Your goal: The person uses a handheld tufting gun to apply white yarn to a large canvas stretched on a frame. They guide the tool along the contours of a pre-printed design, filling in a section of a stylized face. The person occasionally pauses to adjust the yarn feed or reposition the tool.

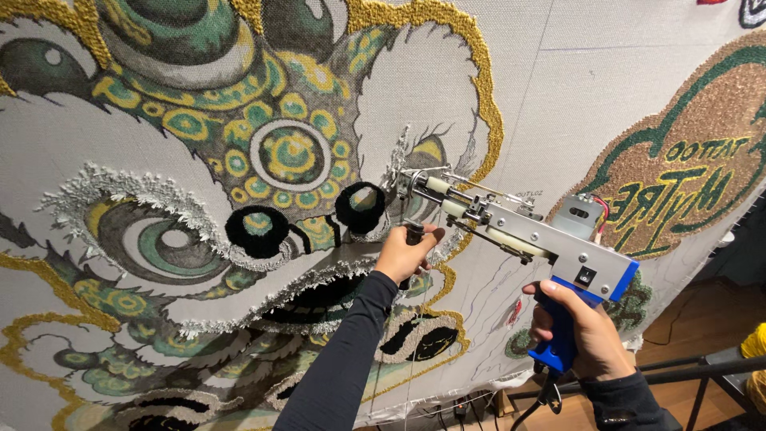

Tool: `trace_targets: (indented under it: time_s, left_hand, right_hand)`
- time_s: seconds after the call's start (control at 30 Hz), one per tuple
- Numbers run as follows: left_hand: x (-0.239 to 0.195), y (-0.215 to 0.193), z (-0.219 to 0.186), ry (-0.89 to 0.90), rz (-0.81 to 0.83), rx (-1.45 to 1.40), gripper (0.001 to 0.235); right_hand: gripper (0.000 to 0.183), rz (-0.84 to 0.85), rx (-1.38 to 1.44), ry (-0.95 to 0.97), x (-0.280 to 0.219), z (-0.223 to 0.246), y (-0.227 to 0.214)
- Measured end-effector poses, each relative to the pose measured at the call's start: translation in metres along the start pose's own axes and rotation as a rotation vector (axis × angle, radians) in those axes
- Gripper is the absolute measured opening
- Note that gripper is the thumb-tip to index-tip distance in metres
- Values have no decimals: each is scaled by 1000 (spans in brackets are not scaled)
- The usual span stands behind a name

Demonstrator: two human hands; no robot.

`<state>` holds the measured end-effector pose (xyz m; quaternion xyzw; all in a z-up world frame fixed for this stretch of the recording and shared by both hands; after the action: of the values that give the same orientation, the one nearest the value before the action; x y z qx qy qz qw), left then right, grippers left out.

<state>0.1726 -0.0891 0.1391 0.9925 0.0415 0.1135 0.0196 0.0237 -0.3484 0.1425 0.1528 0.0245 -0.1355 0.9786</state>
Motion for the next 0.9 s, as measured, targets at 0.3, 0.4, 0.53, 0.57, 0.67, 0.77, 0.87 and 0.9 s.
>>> trace_targets:
  time_s: [0.3, 0.4, 0.53, 0.57, 0.67, 0.77, 0.87, 0.9]
  left_hand:
    - [-4, -1, -6, 22, 13, 18, 54]
    - [-4, -1, -9, 48, 14, 11, 55]
    - [1, -2, -9, 32, 13, 32, 55]
    - [2, -2, -8, 30, 8, 32, 56]
    - [4, -1, -5, 26, 1, 51, 56]
    - [8, -1, 0, 20, 7, 51, 54]
    - [13, -1, -1, 65, 7, 43, 51]
    - [14, -1, -4, 90, 4, 41, 50]
  right_hand:
    - [39, -27, -44, -8, 0, 1, -6]
    - [40, -22, -51, -24, 0, 3, -6]
    - [39, -39, -46, -23, -2, 6, -1]
    - [38, -43, -37, -8, -3, 5, -1]
    - [38, -50, -48, -31, -6, 8, 0]
    - [38, -58, -64, -42, -7, 10, 1]
    - [37, -45, -34, -20, -8, 9, 7]
    - [37, -41, -33, -25, -8, 10, 9]
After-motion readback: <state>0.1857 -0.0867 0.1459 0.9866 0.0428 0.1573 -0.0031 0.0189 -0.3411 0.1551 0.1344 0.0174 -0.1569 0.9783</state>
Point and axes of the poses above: each hand's wrist, its own x-axis towards the middle knuckle, its own y-axis out of the palm, z = x × y, the point moved 10 cm from there along x, towards the middle knuckle, and after that the axes turned 14 degrees about -z, right-handed, at the moved point
